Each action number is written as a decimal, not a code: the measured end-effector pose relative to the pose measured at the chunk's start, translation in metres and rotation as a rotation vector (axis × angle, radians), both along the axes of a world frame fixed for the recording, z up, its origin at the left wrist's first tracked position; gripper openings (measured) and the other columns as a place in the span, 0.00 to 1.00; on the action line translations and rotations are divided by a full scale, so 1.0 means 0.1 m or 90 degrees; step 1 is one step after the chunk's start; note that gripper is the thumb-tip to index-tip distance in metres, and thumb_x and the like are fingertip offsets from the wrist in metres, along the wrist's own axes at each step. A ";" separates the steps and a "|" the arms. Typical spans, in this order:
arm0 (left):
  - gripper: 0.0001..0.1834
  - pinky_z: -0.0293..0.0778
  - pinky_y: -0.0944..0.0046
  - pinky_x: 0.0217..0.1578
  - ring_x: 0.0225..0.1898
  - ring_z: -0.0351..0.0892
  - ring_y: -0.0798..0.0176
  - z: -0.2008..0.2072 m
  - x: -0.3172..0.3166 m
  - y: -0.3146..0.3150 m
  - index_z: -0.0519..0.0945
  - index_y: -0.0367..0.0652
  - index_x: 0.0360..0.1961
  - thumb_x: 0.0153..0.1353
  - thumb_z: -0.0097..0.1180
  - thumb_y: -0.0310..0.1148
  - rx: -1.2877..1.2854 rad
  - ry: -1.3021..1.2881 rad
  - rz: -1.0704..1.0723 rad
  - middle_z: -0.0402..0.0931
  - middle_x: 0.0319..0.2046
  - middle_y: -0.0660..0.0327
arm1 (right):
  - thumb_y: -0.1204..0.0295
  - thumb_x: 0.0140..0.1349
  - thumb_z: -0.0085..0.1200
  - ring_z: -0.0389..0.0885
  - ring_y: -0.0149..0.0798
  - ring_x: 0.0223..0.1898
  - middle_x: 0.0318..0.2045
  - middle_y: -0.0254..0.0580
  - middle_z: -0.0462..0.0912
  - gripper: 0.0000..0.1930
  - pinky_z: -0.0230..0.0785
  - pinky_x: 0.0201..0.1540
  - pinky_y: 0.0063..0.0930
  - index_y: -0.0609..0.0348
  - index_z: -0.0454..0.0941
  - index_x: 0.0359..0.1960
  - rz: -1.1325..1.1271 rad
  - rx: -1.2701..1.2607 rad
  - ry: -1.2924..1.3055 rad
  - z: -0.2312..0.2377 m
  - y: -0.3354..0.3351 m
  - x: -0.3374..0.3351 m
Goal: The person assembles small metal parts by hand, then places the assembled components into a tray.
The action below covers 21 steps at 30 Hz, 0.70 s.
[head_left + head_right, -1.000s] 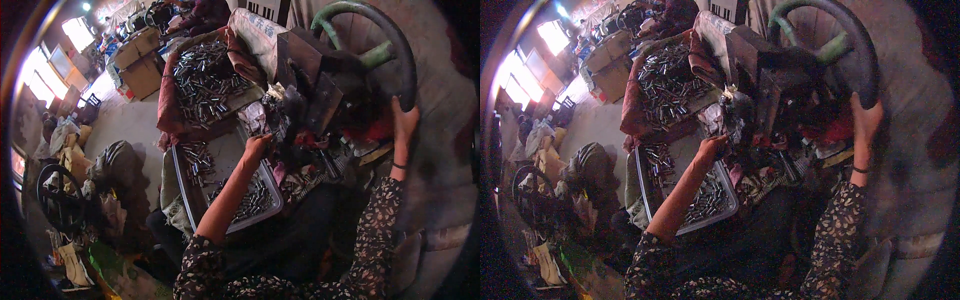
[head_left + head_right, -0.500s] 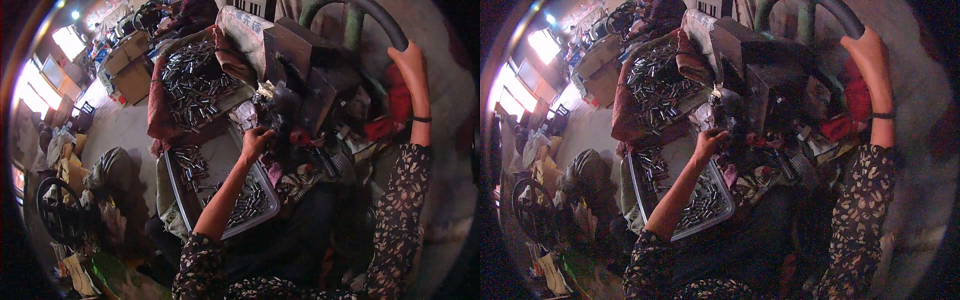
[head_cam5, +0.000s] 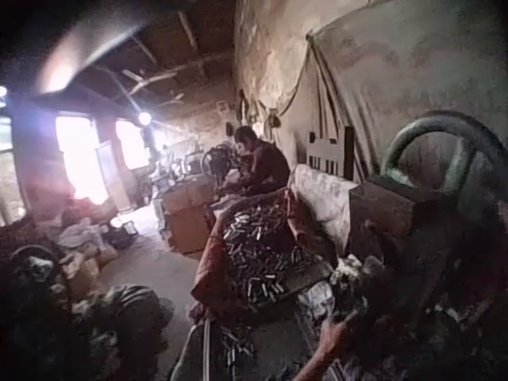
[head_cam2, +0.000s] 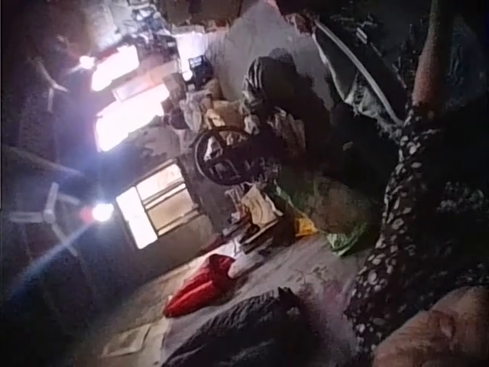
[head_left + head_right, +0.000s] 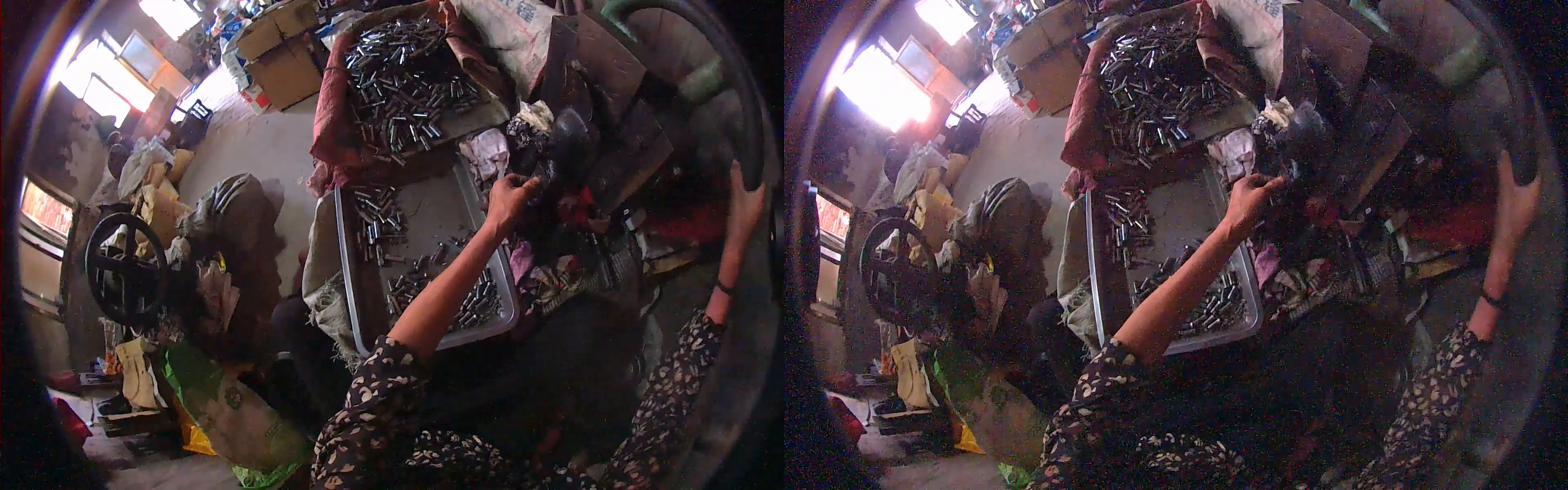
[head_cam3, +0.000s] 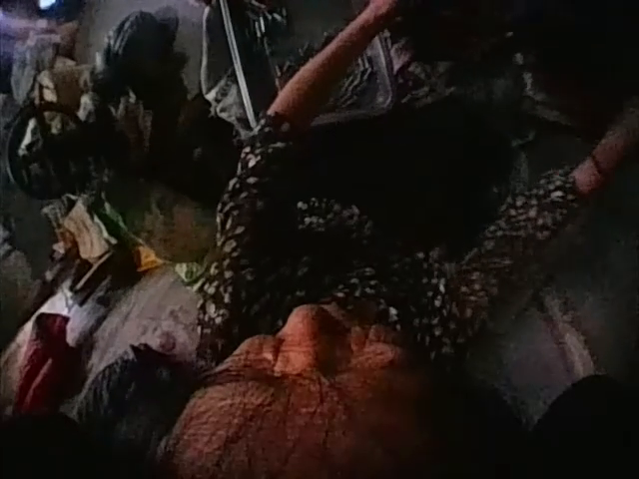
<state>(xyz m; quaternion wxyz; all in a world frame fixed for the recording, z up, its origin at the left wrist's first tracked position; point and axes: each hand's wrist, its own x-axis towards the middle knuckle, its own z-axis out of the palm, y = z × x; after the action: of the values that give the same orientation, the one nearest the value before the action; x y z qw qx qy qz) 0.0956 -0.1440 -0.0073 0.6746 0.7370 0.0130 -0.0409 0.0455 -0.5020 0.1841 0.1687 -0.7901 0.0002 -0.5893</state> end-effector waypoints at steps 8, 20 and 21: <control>0.13 0.72 0.67 0.25 0.28 0.74 0.63 0.17 -0.45 1.10 0.71 0.37 0.37 0.58 0.45 0.36 -0.505 0.131 -0.053 0.74 0.30 0.57 | 0.81 0.48 0.51 0.71 0.44 0.40 0.37 0.46 0.74 0.12 0.64 0.44 0.32 0.63 0.70 0.37 0.401 -0.127 0.202 -0.27 2.53 -0.79; 0.12 0.75 0.71 0.29 0.34 0.72 0.65 0.20 -1.63 2.50 0.70 0.40 0.42 0.59 0.45 0.33 -1.087 0.260 0.044 0.72 0.34 0.58 | 0.81 0.46 0.44 0.70 0.44 0.38 0.32 0.44 0.70 0.09 0.66 0.39 0.34 0.60 0.71 0.31 0.513 -0.301 0.544 -1.93 3.89 -0.63; 0.12 0.74 0.71 0.28 0.35 0.72 0.66 0.21 -1.67 2.53 0.70 0.40 0.42 0.59 0.45 0.34 -1.029 0.260 0.089 0.72 0.34 0.59 | 0.81 0.45 0.45 0.70 0.44 0.39 0.33 0.44 0.70 0.10 0.66 0.39 0.34 0.60 0.71 0.32 0.497 -0.330 0.544 -2.00 3.88 -0.56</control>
<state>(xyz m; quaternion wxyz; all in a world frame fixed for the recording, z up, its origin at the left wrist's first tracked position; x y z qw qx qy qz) -0.0719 0.1093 0.0132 0.9807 0.0015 0.1476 -0.1284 -0.0104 -0.1139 -0.0160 0.1596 -0.9127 -0.3633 -0.0978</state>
